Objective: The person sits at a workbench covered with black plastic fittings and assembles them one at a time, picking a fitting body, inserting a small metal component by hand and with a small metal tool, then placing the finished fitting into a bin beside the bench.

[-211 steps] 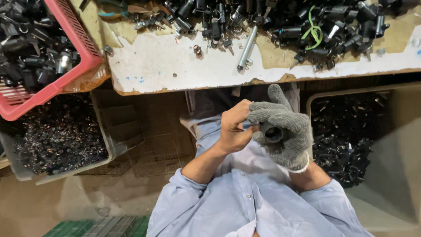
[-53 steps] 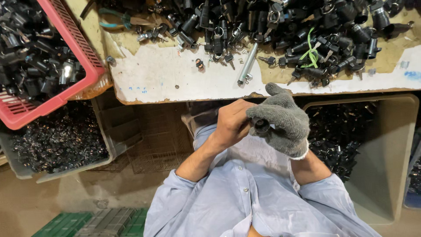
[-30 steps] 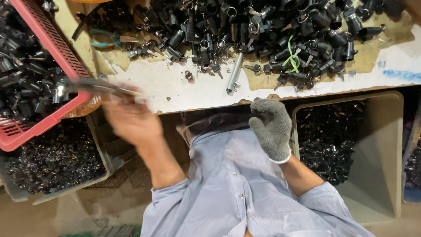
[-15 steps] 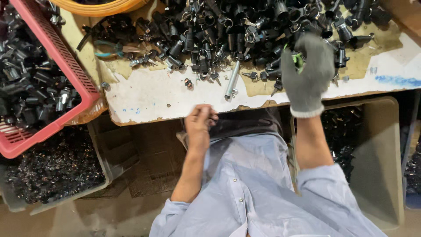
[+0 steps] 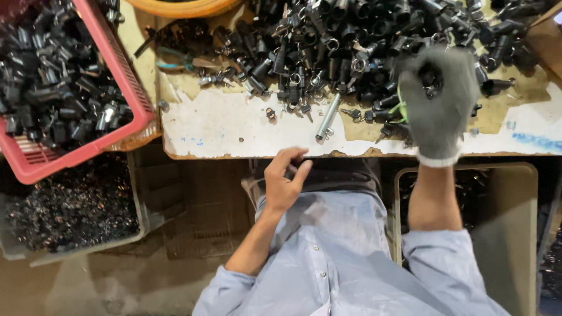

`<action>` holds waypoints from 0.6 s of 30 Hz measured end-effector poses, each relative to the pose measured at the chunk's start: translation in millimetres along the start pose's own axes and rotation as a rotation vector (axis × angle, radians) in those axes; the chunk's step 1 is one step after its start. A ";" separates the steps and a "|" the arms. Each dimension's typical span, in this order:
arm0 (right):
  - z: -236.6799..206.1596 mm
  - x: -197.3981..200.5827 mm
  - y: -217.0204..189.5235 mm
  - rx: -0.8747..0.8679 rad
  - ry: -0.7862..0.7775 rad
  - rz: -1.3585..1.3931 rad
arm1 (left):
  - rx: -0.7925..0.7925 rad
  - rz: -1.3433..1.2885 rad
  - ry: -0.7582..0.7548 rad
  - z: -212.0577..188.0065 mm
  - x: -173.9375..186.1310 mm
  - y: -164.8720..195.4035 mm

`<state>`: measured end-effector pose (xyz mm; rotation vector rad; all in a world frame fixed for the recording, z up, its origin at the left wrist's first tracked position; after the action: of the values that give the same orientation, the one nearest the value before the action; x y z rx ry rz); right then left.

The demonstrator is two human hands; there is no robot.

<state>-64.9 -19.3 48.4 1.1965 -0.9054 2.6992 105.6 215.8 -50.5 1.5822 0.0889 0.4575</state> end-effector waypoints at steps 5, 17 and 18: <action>-62.0 -42.7 -60.7 -0.206 0.209 0.818 | -0.389 0.256 -0.068 19.0 -22.3 36.0; -108.3 -70.5 -97.5 -0.412 -0.192 1.140 | -0.246 -0.218 -0.465 -2.3 -39.1 -7.4; -110.3 -69.0 -95.6 -0.461 -0.255 1.154 | -0.219 -0.238 -0.499 -5.0 -37.0 -8.8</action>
<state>-63.5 131.1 -10.7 1.0929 -2.7546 2.6374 72.1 208.9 -67.7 1.4065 -0.1490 -0.1164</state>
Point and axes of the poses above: each hand's wrist, its own z-axis towards the middle knuckle, its own x-axis out of the back of the hand, y = z × x, the point moved 4 cm from there along z, towards the middle knuckle, and after that the axes turned 15 degrees about -y, right-handed, at the moved point
